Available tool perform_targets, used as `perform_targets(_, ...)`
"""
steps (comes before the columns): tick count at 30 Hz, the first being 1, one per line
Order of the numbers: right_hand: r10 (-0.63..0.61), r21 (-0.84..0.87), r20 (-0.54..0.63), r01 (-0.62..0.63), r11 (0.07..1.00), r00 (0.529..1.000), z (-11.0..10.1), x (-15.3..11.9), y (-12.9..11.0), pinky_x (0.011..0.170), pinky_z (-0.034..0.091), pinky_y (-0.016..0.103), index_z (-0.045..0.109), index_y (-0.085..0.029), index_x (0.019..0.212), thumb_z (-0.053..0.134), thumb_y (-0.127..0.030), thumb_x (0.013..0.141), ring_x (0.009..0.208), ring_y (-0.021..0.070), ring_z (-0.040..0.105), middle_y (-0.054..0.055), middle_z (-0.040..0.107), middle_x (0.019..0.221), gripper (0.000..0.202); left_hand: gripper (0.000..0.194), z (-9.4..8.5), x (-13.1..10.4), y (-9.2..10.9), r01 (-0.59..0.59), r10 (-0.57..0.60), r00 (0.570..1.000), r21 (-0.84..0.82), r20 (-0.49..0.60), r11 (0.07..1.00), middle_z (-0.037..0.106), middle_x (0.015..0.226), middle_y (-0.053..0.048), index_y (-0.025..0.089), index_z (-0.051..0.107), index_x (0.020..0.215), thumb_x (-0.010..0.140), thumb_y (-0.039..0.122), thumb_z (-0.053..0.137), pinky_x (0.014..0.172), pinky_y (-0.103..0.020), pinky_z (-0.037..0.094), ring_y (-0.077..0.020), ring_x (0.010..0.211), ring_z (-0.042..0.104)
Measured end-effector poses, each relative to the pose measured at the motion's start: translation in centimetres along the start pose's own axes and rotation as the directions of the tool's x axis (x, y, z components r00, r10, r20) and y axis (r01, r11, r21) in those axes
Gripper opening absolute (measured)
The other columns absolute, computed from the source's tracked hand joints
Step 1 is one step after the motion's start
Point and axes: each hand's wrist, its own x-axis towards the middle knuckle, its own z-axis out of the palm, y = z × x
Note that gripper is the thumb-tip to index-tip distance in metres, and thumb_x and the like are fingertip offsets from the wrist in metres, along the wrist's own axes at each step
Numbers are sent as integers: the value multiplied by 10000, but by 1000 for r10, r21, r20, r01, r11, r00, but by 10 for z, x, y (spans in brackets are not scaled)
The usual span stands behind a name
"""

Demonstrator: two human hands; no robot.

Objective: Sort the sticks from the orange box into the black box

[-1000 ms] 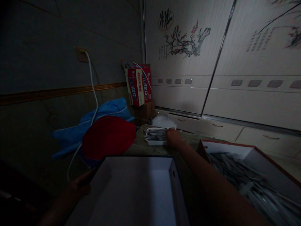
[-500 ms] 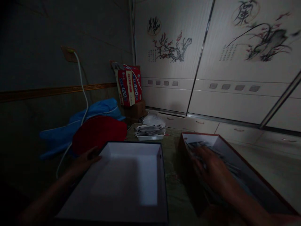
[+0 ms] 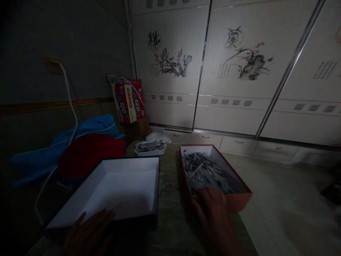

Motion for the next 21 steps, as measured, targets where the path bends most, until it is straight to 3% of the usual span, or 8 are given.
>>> perform_targets(6,122,-75,49,-118,990,991,21,19,-21,710,393,367,624,-204,776,450,-284,863,775,253,593,82,678,796,210,324,12,18,-9,70,-68,997,37,-48,997,722,1028,-82,219,571,1114,790,234,572,953,-475,325,-253,939,655)
perform_targets(12,-1,38,49,0,999,999,5,-9,-15,736,398,374,629,-226,824,438,-235,855,787,235,583,58,672,820,194,280,13,27,-20,171,-167,984,-58,61,984,717,1036,-54,246,576,1083,804,274,579,965,-512,333,-247,968,649)
perform_targets(15,-87,54,32,85,995,996,-6,-29,4,728,420,368,625,-239,808,416,-262,870,742,219,589,49,665,784,219,259,14,26,-22,187,-181,980,-77,81,979,719,1033,-51,251,594,1062,805,279,579,970,-519,329,-245,969,650)
perform_targets(18,-154,35,32,152,988,988,-9,-45,42,740,444,362,644,-268,786,437,-271,841,737,220,618,34,689,742,214,252,13,24,-25,192,-186,980,-86,74,978,724,1014,-41,259,609,1039,789,290,595,963,-503,344,-241,952,656)
perform_targets(21,-87,-21,29,88,996,996,-14,-57,83,801,449,379,676,-311,795,490,-284,790,829,248,642,45,726,814,188,271,9,19,-31,181,-173,980,-79,96,980,719,1019,-40,257,600,1056,790,309,597,963,-490,355,-238,958,652)
